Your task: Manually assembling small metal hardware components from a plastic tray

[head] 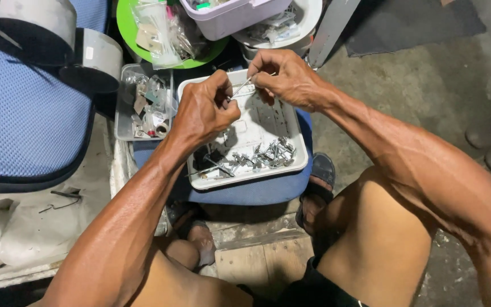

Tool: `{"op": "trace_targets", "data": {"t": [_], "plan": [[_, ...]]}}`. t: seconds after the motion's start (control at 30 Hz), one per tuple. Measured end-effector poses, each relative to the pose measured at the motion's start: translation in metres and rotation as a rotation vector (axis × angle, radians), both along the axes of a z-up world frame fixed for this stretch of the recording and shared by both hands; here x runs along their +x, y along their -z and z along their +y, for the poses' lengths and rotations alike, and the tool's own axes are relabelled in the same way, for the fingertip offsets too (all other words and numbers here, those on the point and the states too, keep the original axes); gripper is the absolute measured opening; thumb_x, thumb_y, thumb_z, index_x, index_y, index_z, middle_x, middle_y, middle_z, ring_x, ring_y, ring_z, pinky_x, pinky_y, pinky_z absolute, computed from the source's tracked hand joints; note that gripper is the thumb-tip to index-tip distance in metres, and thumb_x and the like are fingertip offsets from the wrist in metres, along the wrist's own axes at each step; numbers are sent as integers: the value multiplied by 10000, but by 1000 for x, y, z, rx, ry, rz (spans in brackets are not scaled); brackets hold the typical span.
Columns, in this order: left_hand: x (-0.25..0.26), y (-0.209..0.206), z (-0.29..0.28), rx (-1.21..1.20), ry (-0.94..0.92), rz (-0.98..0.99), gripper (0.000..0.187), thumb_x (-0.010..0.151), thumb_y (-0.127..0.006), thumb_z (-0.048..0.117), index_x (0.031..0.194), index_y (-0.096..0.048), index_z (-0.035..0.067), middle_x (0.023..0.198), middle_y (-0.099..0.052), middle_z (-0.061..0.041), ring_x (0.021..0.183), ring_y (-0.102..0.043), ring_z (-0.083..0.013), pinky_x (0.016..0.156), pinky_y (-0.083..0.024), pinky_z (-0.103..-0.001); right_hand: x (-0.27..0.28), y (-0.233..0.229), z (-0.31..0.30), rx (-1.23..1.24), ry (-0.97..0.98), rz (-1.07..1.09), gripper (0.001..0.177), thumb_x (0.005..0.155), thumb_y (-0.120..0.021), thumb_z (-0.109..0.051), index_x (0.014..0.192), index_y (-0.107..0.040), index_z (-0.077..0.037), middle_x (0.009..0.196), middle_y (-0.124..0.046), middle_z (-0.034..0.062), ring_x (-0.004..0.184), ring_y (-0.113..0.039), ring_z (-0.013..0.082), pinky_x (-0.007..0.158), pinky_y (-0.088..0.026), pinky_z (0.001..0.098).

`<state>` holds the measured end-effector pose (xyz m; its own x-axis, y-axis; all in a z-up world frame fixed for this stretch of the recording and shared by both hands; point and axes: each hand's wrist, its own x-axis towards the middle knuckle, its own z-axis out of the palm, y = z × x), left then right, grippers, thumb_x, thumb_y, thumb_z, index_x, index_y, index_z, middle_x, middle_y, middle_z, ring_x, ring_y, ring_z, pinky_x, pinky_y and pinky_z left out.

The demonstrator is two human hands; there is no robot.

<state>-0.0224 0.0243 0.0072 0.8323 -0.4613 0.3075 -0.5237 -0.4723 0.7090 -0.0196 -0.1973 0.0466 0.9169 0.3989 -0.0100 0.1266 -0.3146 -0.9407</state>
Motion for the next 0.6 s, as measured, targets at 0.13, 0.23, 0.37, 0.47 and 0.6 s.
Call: {"op": "trace_targets", "data": {"t": [0.13,0.23,0.37,0.47,0.6], "plan": [[7,7,23,-21,-76,88,169,897,-624,21,894,-502,139,761,-508,37,637,-527,-103,551,-524,-230,8,11,-15,-24,115,-17,81,1044,-618,-110,974,-625,-70,738,-632,30,581,-583,110,562,-513,244],[5,4,34,-32,-143,103,125,917,-617,63,880,-520,133,742,-509,36,656,-502,-85,604,-519,-251,10,27,-13,-226,117,-2,92,1037,-595,-127,981,-623,-59,907,-670,75,622,-631,143,554,-569,265],[12,19,33,-37,-119,-4,116,841,-720,59,908,-627,39,683,-680,-145,594,-682,-250,565,-534,-359,9,46,5,-307,1,-116,121,898,-699,-132,954,-719,-27,744,-704,161,643,-696,257,613,-559,409],[9,15,27,11,-111,-35,115,843,-714,56,924,-639,25,721,-699,-170,624,-712,-304,569,-545,-399,15,44,13,-236,17,-140,142,907,-688,-151,1029,-717,-85,824,-738,109,703,-733,204,676,-583,373],[5,4,22,149,-104,16,110,933,-634,95,905,-527,97,692,-492,-12,561,-408,-140,490,-373,-342,9,31,16,-304,78,-245,123,993,-602,-149,1085,-627,-71,1048,-715,127,904,-718,248,835,-609,407]]}}
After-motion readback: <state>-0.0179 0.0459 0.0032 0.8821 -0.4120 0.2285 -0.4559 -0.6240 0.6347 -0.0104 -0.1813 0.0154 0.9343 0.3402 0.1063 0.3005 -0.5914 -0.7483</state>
